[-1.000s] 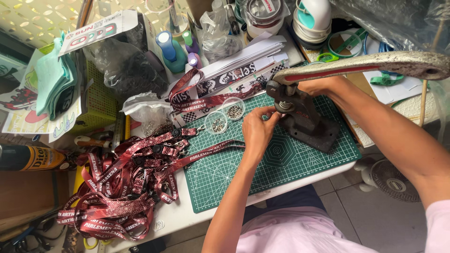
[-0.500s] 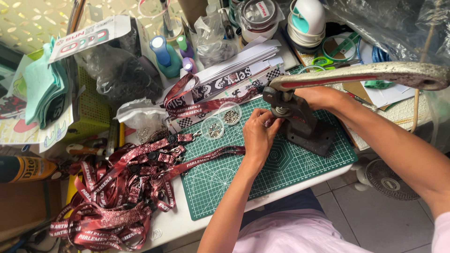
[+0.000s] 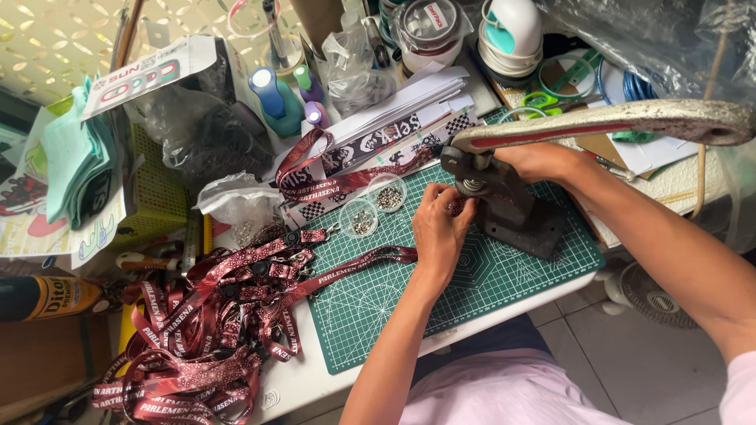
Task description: The person assembles lanyards by inserting metal clasps into the ends of red patterned straps and securing them with a manual press. The person repeatedly folds the strap ends, inserts clasps, and operates the press to complete each unit.
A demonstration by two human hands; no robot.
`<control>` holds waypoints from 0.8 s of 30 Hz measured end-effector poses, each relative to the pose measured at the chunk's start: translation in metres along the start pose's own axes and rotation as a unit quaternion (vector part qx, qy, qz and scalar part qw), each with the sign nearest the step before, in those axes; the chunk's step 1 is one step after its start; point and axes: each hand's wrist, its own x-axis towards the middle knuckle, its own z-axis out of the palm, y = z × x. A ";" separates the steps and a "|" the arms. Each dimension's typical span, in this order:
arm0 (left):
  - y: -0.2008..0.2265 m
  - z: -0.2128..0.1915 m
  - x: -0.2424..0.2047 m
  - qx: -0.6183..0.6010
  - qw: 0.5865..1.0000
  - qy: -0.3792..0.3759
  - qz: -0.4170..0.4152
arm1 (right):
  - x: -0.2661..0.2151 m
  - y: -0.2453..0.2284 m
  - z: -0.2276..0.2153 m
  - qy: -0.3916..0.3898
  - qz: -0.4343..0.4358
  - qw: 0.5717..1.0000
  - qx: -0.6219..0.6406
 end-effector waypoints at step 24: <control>-0.009 0.004 -0.001 0.025 0.999 0.000 0.026 | -0.231 -0.309 0.040 0.262 -0.113 0.493 -0.822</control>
